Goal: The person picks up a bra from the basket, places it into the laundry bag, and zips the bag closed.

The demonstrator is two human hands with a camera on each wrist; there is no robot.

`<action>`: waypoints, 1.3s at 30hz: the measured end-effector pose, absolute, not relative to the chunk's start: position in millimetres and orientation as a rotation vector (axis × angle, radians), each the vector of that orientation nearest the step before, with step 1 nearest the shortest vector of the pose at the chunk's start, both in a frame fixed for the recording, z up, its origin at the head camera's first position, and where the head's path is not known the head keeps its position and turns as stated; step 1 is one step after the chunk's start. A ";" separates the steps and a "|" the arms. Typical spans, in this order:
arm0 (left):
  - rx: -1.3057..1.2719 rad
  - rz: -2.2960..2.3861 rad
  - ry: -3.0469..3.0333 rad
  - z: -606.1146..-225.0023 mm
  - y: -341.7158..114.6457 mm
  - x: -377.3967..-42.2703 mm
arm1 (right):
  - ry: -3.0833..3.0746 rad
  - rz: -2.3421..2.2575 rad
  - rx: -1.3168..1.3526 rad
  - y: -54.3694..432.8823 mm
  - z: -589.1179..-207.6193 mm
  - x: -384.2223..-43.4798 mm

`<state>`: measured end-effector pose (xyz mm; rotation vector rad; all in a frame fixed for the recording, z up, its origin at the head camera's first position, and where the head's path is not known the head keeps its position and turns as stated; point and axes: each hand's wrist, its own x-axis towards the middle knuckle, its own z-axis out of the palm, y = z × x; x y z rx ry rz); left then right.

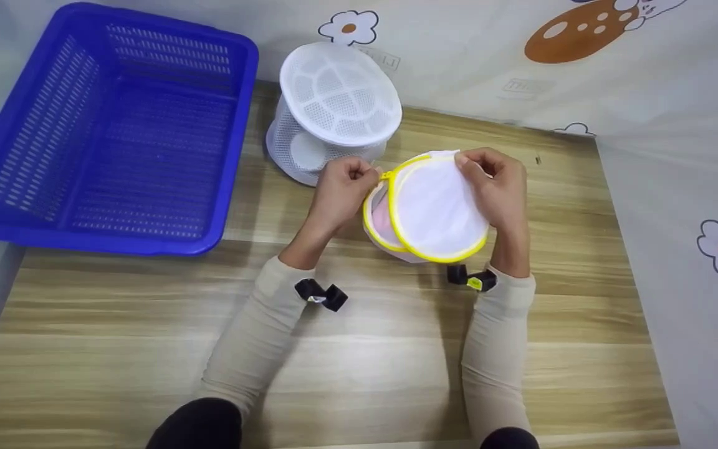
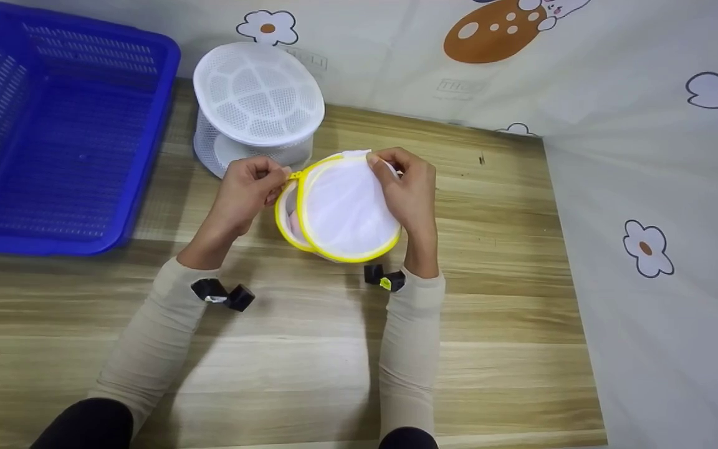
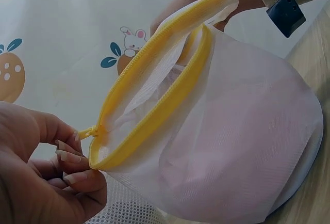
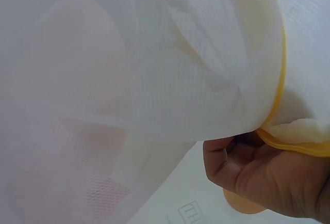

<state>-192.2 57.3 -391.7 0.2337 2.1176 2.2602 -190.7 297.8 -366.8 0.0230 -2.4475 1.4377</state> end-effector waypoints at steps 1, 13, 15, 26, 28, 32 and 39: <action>0.236 2.260 2.117 -391.7 57.4 -192.2 | -2.446 1.441 0.023 298.0 -366.9 -190.7; 0.218 2.272 2.109 -392.0 58.6 -191.8 | -2.441 1.415 -0.016 299.4 -369.2 -192.4; 0.216 2.272 2.105 -391.9 58.6 -191.6 | -2.437 1.417 -0.018 299.4 -369.3 -192.4; 0.183 2.279 2.091 -391.1 59.3 -190.8 | -2.398 1.449 -0.017 293.1 -362.3 -189.0; 0.179 2.282 2.086 -391.1 59.3 -190.7 | -2.384 1.457 -0.007 288.0 -355.6 -185.4; 0.170 2.297 2.072 -391.9 60.3 -190.9 | -2.381 1.442 -0.022 279.2 -343.4 -179.1; 0.169 2.308 2.055 -391.5 60.9 -190.4 | -2.353 1.459 -0.070 278.0 -341.8 -178.9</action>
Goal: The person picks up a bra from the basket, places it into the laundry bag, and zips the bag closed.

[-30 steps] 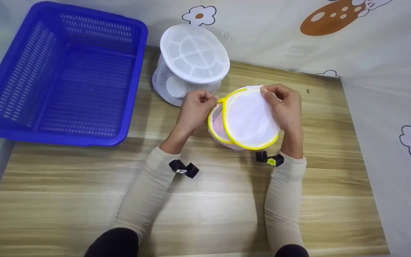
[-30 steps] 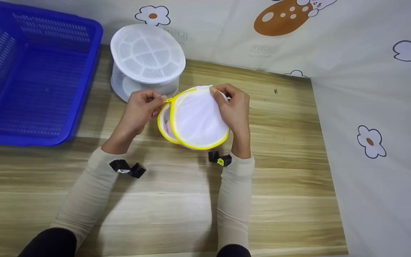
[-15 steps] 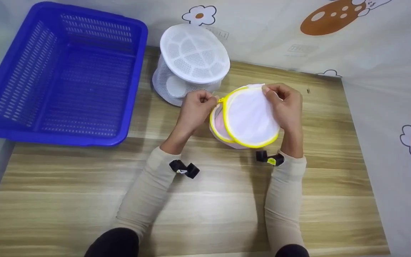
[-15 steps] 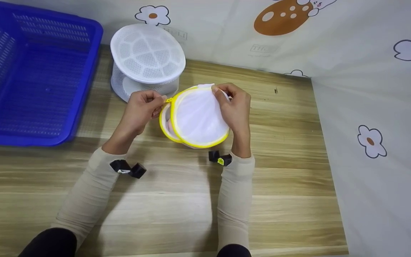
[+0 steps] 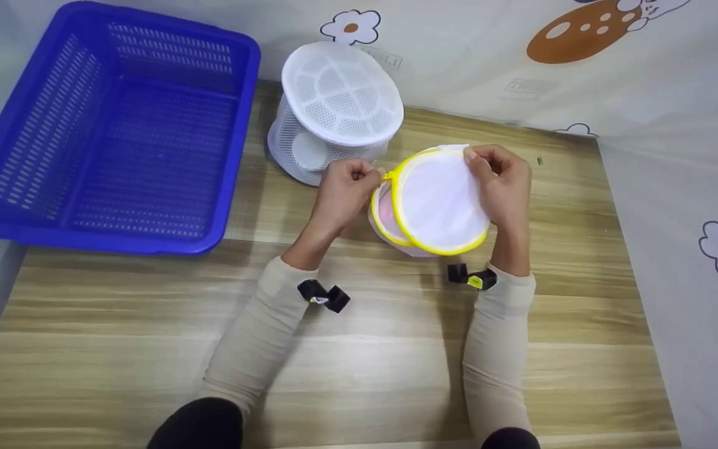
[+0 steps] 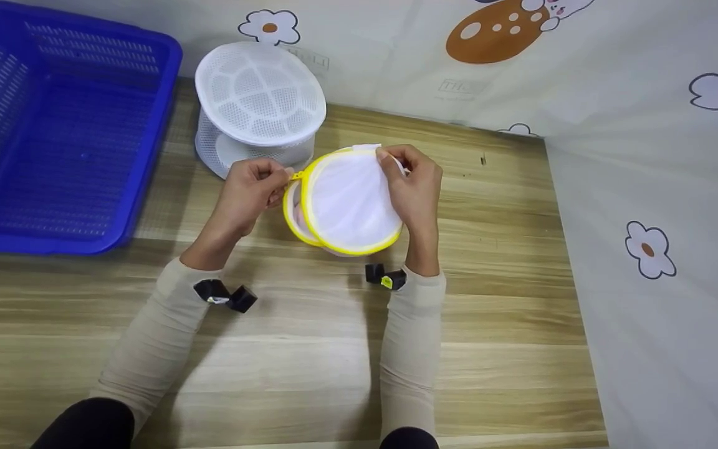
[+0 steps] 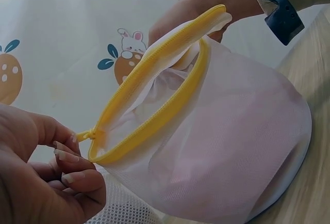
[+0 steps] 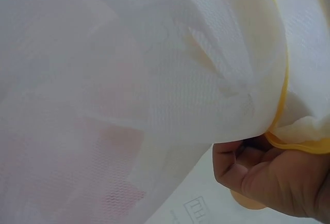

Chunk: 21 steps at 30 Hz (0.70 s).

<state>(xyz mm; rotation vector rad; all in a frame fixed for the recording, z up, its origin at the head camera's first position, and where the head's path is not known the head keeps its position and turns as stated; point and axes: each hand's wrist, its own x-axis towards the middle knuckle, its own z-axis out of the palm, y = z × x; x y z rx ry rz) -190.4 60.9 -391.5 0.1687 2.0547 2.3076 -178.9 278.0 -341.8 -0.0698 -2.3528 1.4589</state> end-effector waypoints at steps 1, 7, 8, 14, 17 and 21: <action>0.165 2.307 2.054 -391.4 60.9 -190.3 | -2.349 1.462 -0.067 278.2 -342.2 -179.2; 0.162 2.303 2.053 -392.0 60.9 -190.0 | -2.340 1.453 -0.122 277.9 -343.4 -180.2; 0.166 2.302 2.053 -391.9 60.8 -190.0 | -2.338 1.452 -0.135 277.7 -343.3 -180.1; 0.181 2.330 2.019 -392.5 59.9 -190.0 | -2.343 1.461 -0.159 277.0 -341.4 -179.2; 0.183 2.343 1.997 -392.1 59.3 -189.8 | -2.351 1.472 -0.164 277.0 -341.3 -179.6; 0.171 2.348 1.983 -391.3 58.0 -189.8 | -2.387 1.458 -0.132 277.6 -342.9 -179.4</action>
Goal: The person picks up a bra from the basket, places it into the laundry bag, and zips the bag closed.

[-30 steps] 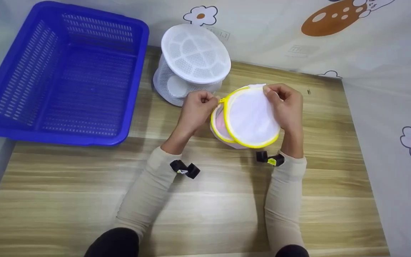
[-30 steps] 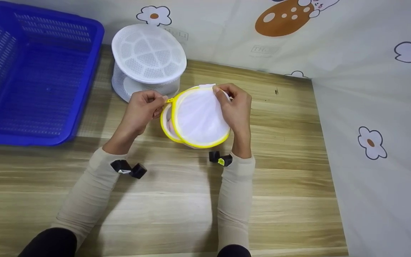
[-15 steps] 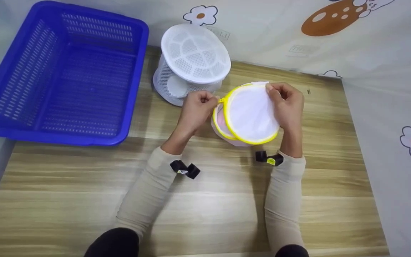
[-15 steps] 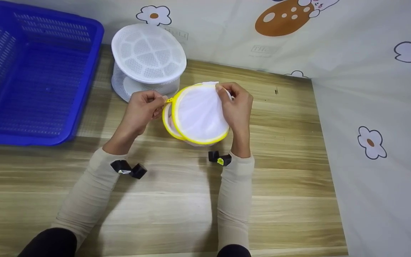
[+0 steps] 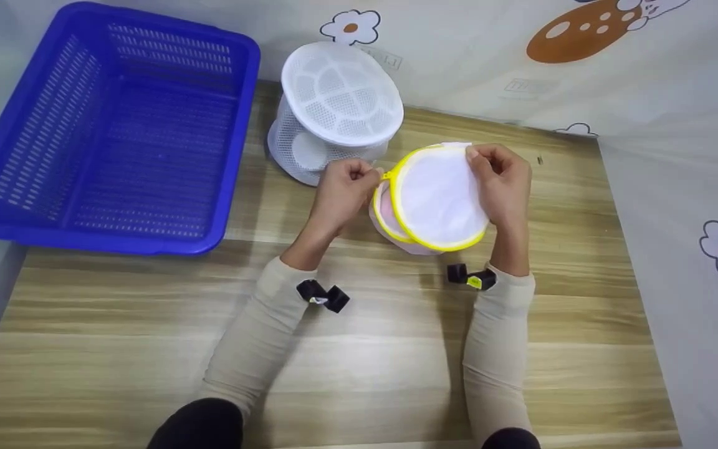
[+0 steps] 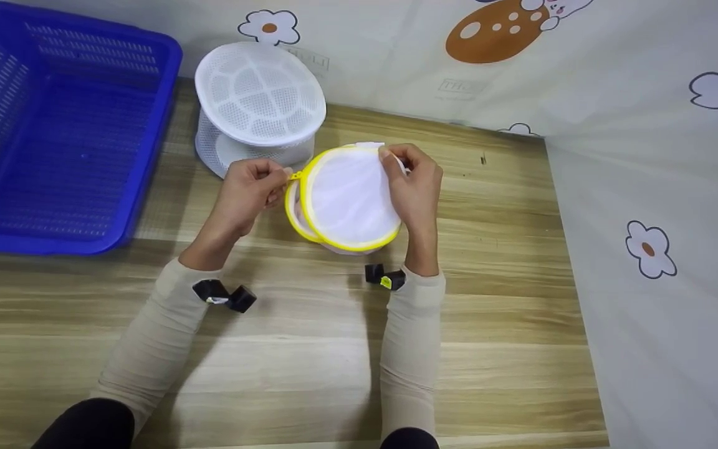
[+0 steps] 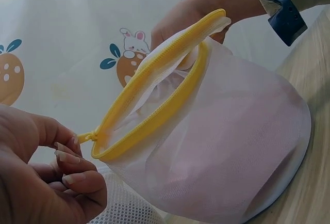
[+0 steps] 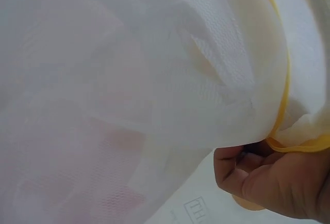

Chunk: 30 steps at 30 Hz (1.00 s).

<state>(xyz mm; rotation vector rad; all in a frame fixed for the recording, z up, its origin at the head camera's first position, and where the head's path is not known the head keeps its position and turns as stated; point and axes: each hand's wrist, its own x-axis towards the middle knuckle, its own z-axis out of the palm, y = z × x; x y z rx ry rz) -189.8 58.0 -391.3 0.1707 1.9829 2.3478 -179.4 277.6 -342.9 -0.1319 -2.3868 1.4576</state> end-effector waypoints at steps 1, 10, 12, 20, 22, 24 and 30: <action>0.164 2.349 1.976 -391.1 57.6 -190.1 | -2.399 1.452 -0.116 277.9 -343.2 -179.2; 0.098 2.388 1.873 -388.9 52.0 -192.0 | -2.557 1.411 0.105 280.9 -342.2 -173.2; 0.090 2.399 1.868 -388.4 51.5 -192.6 | -2.610 1.372 0.181 281.0 -341.3 -171.8; 0.101 2.449 1.819 -387.3 51.3 -193.5 | -2.712 1.219 0.311 291.5 -360.5 -182.7; 0.107 2.442 1.833 -386.8 51.0 -193.4 | -2.730 1.208 0.345 294.6 -363.0 -184.1; 0.109 2.424 1.864 -386.6 51.0 -193.3 | -2.755 1.190 0.403 297.0 -363.8 -184.0; 0.104 2.376 1.899 -386.4 50.2 -193.7 | -2.804 1.201 0.520 290.7 -363.8 -183.9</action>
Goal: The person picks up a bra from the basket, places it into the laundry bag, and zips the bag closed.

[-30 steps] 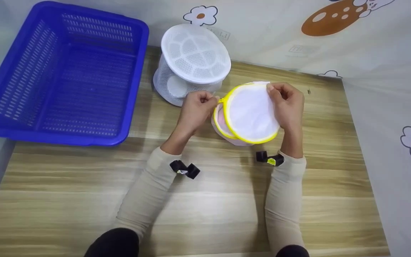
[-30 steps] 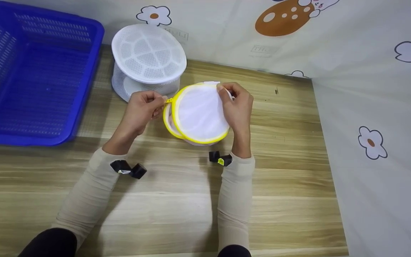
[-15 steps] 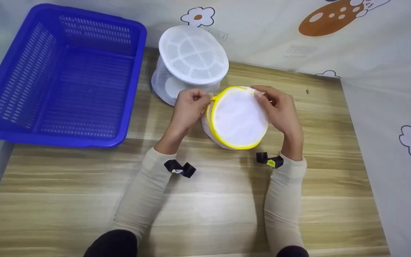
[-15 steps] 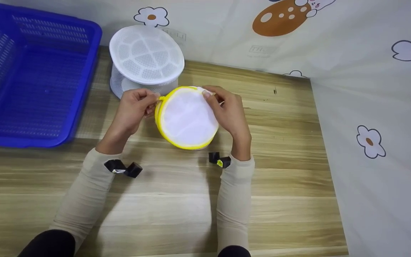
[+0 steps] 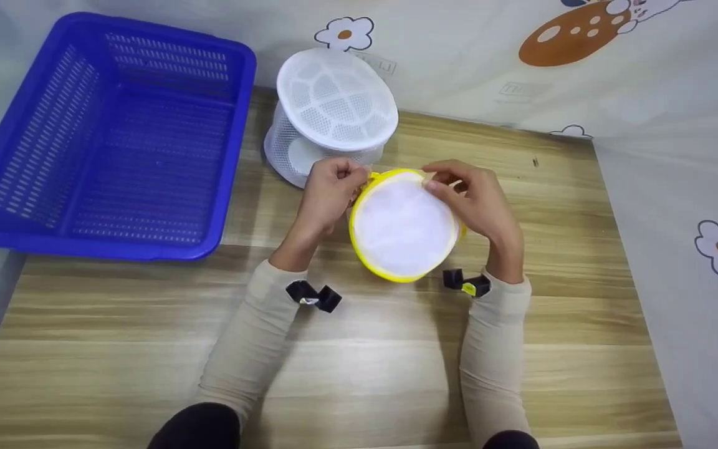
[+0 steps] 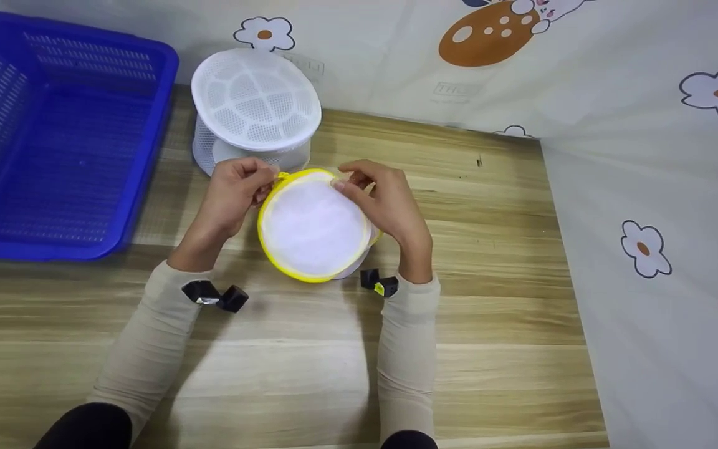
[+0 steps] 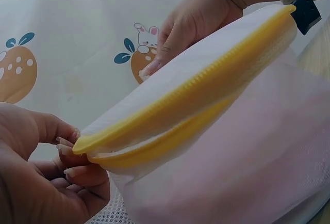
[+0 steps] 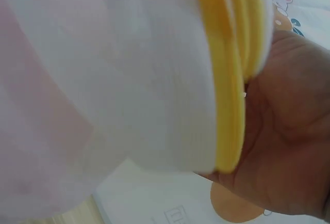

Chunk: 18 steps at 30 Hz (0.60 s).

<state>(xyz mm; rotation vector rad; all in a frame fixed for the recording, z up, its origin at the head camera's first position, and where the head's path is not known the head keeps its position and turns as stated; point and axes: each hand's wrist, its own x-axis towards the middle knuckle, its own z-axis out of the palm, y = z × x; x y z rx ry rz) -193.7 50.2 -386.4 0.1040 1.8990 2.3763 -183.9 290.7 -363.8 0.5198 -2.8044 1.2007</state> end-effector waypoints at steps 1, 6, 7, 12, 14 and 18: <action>0.106 2.374 1.892 -386.4 50.2 -193.7 | -2.798 1.220 0.532 288.0 -363.9 -184.0; 0.114 2.376 1.883 -385.7 50.4 -193.3 | -2.713 1.262 0.598 276.9 -366.3 -185.1; 0.115 2.377 1.888 -385.7 50.6 -193.3 | -2.702 1.253 0.606 275.8 -367.0 -185.2; 0.105 2.374 1.942 -386.4 52.4 -193.3 | -2.694 1.218 0.618 274.8 -369.7 -185.3; 0.102 2.371 1.959 -386.6 52.8 -193.3 | -2.708 1.213 0.602 274.3 -369.3 -185.1; 0.112 2.362 1.973 -386.5 52.9 -192.7 | -2.723 1.215 0.590 272.4 -367.5 -184.5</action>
